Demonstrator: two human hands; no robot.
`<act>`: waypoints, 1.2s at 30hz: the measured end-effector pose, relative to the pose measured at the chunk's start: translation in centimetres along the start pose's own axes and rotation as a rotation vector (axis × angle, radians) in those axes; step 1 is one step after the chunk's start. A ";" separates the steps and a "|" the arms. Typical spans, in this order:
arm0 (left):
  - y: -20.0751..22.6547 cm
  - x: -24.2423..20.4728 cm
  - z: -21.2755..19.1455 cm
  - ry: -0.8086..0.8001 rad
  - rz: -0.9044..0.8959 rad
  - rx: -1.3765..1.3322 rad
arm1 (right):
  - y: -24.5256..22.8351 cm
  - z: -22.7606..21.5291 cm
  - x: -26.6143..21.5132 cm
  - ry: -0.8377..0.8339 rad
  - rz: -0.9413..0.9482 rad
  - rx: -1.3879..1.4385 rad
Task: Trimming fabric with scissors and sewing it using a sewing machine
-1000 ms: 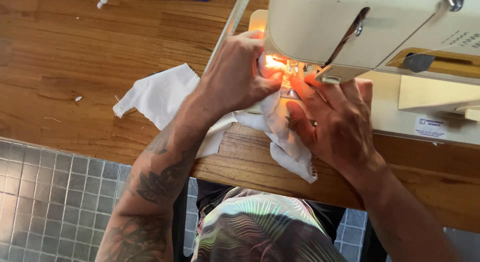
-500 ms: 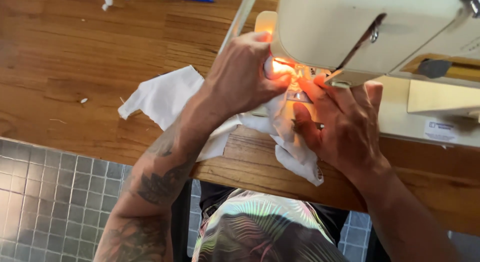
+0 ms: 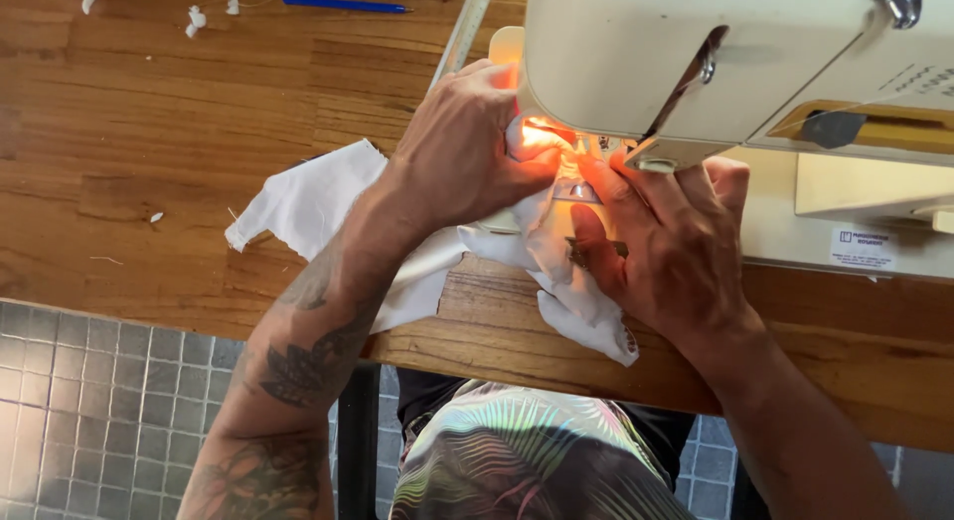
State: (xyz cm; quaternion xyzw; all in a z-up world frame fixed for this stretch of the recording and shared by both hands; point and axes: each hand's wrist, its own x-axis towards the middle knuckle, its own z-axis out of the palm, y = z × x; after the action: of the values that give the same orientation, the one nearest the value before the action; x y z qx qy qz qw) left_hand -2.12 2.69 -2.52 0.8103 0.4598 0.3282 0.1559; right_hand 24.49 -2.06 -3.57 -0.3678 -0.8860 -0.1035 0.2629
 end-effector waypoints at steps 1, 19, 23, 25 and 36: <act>0.3 0.1 -0.4 0.002 0.000 0.002 | 0.0 0.0 0.0 0.002 -0.002 0.000; 1.9 -1.2 0.0 0.105 -0.237 0.142 | -0.1 0.0 -1.3 -0.008 0.070 0.043; 2.2 -0.9 -0.3 0.096 -0.228 0.120 | 0.4 0.1 -1.7 -0.054 0.184 -0.061; 2.3 -1.2 -0.2 0.097 -0.240 0.135 | 0.2 -0.2 -1.7 -0.069 0.202 -0.031; 2.3 -1.3 0.0 0.075 -0.338 0.075 | 0.3 -0.5 -1.6 -0.037 0.140 -0.002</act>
State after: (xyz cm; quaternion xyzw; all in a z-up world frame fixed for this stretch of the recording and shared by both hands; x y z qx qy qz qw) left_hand -1.16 0.37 -1.75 0.7138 0.6069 0.3101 0.1611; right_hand 25.87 -2.97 -4.06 -0.4310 -0.8627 -0.0786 0.2527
